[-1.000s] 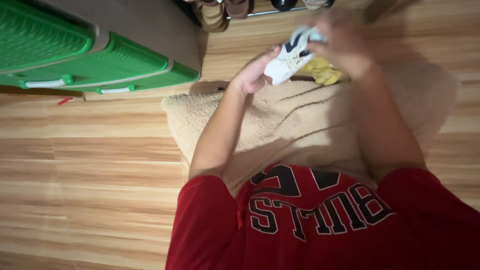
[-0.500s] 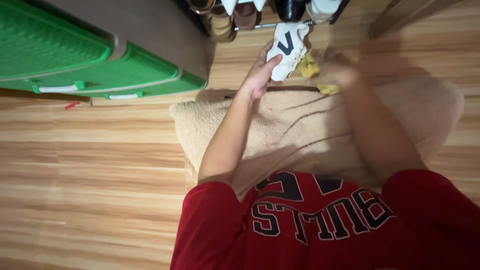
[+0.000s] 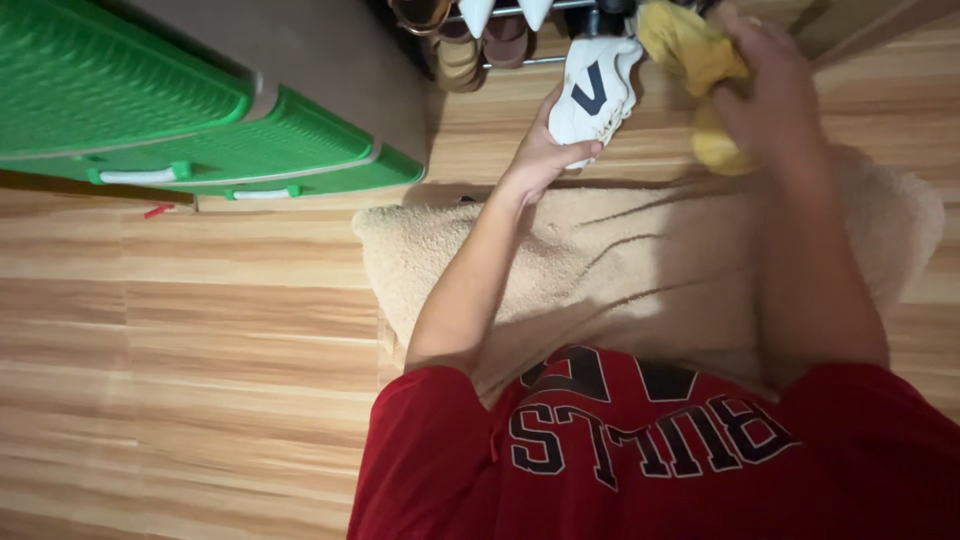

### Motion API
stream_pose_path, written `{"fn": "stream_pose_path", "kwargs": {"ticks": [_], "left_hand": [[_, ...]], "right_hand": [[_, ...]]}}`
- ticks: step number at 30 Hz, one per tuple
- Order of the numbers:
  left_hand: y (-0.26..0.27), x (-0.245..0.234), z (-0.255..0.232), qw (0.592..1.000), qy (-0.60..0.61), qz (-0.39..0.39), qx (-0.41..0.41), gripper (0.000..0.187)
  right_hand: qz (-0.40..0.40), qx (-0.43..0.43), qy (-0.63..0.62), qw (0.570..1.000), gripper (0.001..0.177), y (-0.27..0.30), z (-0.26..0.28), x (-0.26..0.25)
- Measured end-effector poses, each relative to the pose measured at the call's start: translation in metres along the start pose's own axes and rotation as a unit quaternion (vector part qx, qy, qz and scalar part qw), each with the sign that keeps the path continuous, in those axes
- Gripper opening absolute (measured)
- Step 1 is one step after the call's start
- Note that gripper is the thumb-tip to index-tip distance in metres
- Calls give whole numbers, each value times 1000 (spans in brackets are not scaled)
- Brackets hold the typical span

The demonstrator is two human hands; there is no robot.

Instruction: The person sits on a towel on the floor and wipes various shoes with a yellow cloth. They clean a pair of striped sandals, a pair of beige sandals, a pair of brown sandals, and a pair of white sneakers, placing each pair back on the shoe rack after cleaning.

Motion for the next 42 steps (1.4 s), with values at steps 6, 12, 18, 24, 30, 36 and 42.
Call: {"fn": "stream_pose_path", "kwargs": {"ticks": [6,12,18,24,30,36,42], "left_hand": [[-3,10,4,1000,-2,-13,-28,98],[-2,0,14,994,-113,-2,-4,83],[14,21,-11,988,-144,34,51,95],[3,9,4,979,-200,-7,19,64],[4,4,18,990,-141,-19,18,76],[9,11,-1,995,-99,-1,13,98],[6,18,-12,992,-126,-14,26,98]], "right_hand": [[38,-104,162,981,52,8,60,89],[17,25,143,989,36,-6,51,107],[-86,-37,269,959,48,-15,19,55],[-62,-145,233,959,46,22,80,99],[-49,-76,193,977,43,-2,37,98],[-60,38,157,985,50,-17,2,53],[-49,-110,232,965,55,-1,68,82]]}}
Point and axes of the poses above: each hand's wrist, its own y-axis away from the middle knuckle, its own x-axis out of the palm, z = x × y, the point moved 7 cm from there along -y, towards the middle knuckle, and after that the axes turned 5 degrees about y, right-handed, at the moved point
